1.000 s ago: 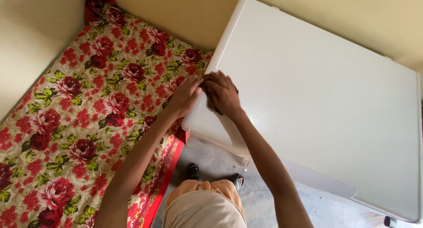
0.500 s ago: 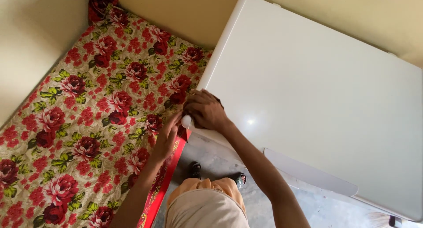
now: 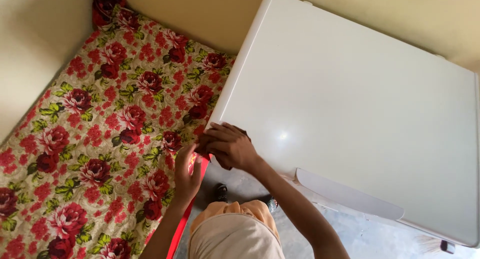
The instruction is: The person wipes the exterior of a white chest freezer with a dark cloth. They start at the lower front edge, then move to the top lid, and continue wiping the sides and edges of the appliance.
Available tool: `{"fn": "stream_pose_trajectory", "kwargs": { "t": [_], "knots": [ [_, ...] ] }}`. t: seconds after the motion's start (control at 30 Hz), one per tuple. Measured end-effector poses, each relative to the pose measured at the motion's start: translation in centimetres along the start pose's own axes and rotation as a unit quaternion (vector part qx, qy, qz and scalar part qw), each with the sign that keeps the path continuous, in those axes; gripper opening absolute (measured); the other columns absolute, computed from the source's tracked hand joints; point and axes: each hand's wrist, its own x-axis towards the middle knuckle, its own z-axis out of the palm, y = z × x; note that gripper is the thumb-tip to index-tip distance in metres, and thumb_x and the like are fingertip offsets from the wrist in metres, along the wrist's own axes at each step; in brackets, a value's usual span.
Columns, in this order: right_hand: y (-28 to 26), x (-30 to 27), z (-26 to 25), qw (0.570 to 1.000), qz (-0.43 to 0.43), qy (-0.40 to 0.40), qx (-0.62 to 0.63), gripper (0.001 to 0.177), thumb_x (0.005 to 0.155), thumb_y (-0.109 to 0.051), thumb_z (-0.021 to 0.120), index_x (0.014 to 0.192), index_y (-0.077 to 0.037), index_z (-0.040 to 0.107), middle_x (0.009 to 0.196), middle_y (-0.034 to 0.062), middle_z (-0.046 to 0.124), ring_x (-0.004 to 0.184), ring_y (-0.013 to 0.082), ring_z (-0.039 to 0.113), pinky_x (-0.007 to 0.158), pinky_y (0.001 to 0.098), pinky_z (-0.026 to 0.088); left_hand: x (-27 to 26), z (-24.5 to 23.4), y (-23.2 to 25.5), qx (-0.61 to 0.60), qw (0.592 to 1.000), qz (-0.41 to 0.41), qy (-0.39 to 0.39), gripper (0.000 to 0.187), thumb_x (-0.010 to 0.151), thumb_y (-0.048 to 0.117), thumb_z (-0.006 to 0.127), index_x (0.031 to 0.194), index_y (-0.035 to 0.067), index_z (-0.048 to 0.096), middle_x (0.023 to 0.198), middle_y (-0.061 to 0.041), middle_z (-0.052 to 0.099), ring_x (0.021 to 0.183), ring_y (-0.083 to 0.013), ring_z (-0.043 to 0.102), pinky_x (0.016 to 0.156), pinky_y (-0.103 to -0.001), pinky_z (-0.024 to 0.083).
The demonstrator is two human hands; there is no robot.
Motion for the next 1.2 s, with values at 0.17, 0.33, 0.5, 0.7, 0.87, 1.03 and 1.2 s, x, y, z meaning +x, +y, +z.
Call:
{"fn": "stream_pose_trajectory", "kwargs": {
  "t": [0.17, 0.33, 0.5, 0.7, 0.87, 1.03, 1.2],
  "knots": [
    [-2.2, -1.2, 1.0, 0.991, 0.049, 0.111, -0.054, 0.022, 0.084, -0.015, 0.077, 0.106, -0.012, 0.075, 0.135, 0.0092, 0.066, 0.132, 0.0299, 0.059, 0.117, 0.0486, 0.044, 2.9, 0.4, 1.2, 0.107, 0.993, 0.039, -0.001, 0.029, 0.100, 0.013, 0.065, 0.128, 0.004, 0.067, 0.128, -0.010, 0.065, 0.125, -0.0315, 0.059, 0.113, -0.045, 0.043],
    [-3.0, -1.0, 1.2, 0.976, 0.136, 0.131, -0.109, 0.028, 0.082, -0.016, 0.076, 0.110, -0.011, 0.073, 0.132, 0.0106, 0.062, 0.131, 0.0345, 0.053, 0.116, 0.0578, 0.033, 4.0, 1.0, 1.4, 0.162, 0.983, 0.091, -0.006, 0.029, 0.097, 0.014, 0.070, 0.125, 0.010, 0.072, 0.135, -0.010, 0.061, 0.130, -0.0310, 0.054, 0.114, -0.049, 0.038],
    [-2.3, -0.3, 1.3, 0.966, 0.180, 0.145, -0.119, 0.028, 0.083, -0.016, 0.075, 0.111, -0.015, 0.074, 0.134, 0.0092, 0.061, 0.137, 0.0348, 0.049, 0.120, 0.0618, 0.024, 5.9, 1.0, 1.7, 0.193, 0.975, 0.105, -0.025, 0.032, 0.095, 0.017, 0.070, 0.126, 0.012, 0.073, 0.146, -0.012, 0.054, 0.141, -0.0346, 0.044, 0.121, -0.054, 0.030],
    [1.2, 1.0, 0.7, 0.955, 0.218, 0.156, -0.125, 0.024, 0.085, -0.020, 0.075, 0.109, -0.017, 0.074, 0.132, 0.0098, 0.061, 0.137, 0.0365, 0.048, 0.121, 0.0638, 0.022, 10.8, 1.6, 1.5, 0.245, 0.956, 0.103, -0.127, 0.033, 0.093, 0.019, 0.066, 0.124, 0.014, 0.075, 0.155, -0.015, 0.046, 0.149, -0.0380, 0.033, 0.124, -0.061, 0.014],
    [3.3, 1.7, 0.3, 0.951, 0.224, 0.164, -0.136, 0.026, 0.083, -0.019, 0.074, 0.109, -0.015, 0.074, 0.132, 0.0125, 0.060, 0.137, 0.0383, 0.048, 0.119, 0.0649, 0.021, 13.6, 2.3, 0.0, 0.233, 0.950, 0.093, -0.187, 0.038, 0.093, 0.020, 0.059, 0.127, 0.014, 0.073, 0.160, -0.017, 0.041, 0.151, -0.0392, 0.029, 0.126, -0.061, 0.011],
    [4.9, 1.8, 0.9, 0.940, 0.244, 0.184, -0.150, 0.026, 0.088, -0.018, 0.072, 0.113, -0.014, 0.073, 0.133, 0.0123, 0.061, 0.139, 0.0386, 0.048, 0.120, 0.0639, 0.024, 15.3, 3.1, -1.3, 0.210, 0.950, 0.116, -0.200, 0.046, 0.095, 0.020, 0.047, 0.135, 0.013, 0.070, 0.160, -0.019, 0.040, 0.153, -0.0402, 0.028, 0.125, -0.062, 0.012],
    [6.1, 1.1, 1.3, 0.946, 0.244, 0.177, -0.120, 0.030, 0.093, -0.018, 0.069, 0.122, -0.013, 0.069, 0.145, 0.0150, 0.056, 0.146, 0.0409, 0.044, 0.122, 0.0596, 0.029, 15.4, 3.7, -1.3, 0.213, 0.946, 0.117, -0.215, 0.050, 0.094, 0.020, 0.046, 0.139, 0.009, 0.066, 0.162, -0.018, 0.039, 0.154, -0.0369, 0.029, 0.125, -0.060, 0.016]
  ]
}}
